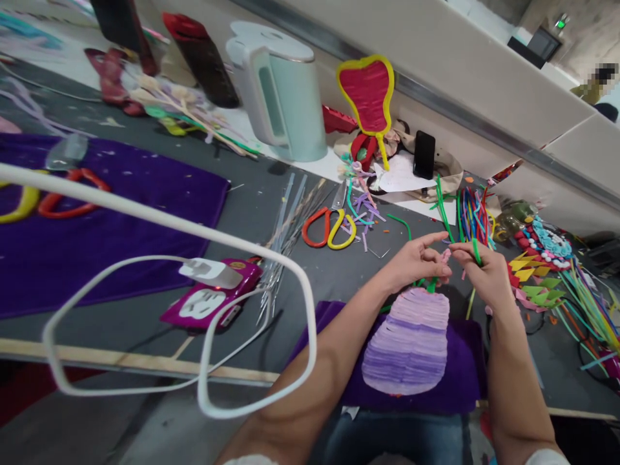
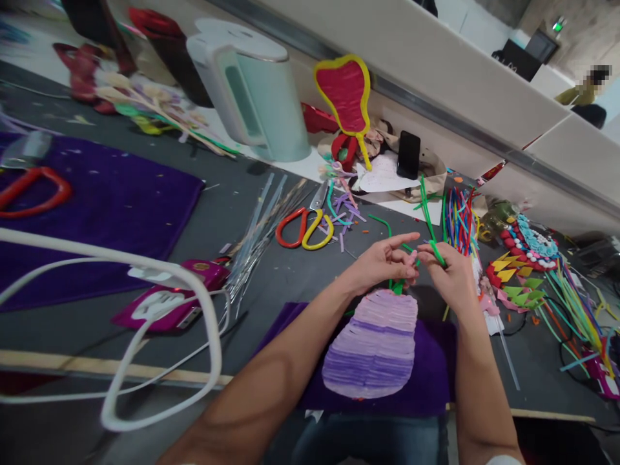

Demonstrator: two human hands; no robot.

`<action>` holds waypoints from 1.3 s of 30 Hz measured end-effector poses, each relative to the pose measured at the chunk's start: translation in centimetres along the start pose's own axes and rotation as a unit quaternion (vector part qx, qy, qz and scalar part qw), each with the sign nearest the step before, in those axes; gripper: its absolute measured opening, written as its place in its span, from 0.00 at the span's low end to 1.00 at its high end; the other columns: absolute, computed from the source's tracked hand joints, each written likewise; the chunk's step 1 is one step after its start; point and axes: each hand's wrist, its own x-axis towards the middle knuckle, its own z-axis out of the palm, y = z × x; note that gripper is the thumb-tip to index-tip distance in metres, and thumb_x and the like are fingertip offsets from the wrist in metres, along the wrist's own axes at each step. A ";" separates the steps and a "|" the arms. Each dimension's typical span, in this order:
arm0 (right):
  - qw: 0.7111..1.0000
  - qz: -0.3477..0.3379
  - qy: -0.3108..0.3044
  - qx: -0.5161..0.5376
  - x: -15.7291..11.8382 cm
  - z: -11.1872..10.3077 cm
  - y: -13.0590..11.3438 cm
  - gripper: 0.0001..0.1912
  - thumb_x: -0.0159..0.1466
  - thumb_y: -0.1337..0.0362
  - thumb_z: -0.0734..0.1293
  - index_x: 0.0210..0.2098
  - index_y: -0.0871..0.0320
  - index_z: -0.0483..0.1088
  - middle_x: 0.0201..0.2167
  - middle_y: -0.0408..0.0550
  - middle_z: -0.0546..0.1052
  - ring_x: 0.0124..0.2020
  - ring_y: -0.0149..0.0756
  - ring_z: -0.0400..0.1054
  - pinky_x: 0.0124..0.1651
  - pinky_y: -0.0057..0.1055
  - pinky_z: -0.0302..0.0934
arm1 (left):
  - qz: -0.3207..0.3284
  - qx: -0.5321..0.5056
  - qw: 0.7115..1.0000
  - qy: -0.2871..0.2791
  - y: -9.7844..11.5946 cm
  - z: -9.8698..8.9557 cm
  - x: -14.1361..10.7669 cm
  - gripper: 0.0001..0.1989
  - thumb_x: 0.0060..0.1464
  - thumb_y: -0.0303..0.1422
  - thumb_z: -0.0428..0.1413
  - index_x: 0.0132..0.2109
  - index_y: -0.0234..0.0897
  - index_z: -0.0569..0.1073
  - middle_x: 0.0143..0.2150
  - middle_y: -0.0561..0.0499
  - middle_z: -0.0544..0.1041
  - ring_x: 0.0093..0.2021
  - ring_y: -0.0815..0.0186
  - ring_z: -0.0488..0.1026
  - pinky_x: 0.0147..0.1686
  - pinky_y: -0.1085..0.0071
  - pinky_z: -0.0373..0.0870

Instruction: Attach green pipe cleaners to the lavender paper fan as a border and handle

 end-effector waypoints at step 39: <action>0.856 0.274 -0.114 0.424 4.6 0.2 0.6 0.17 0.49 0.55 0.78 0.25 0.61 0.72 0.18 0.40 0.70 0.14 0.17 0.45 0.15 0.20 0.34 | -0.009 -0.082 0.995 -0.050 0.3 -0.8 0.2 0.36 0.52 0.45 0.62 0.63 0.31 0.65 0.36 0.38 0.82 0.34 0.58 0.81 0.32 0.71 0.73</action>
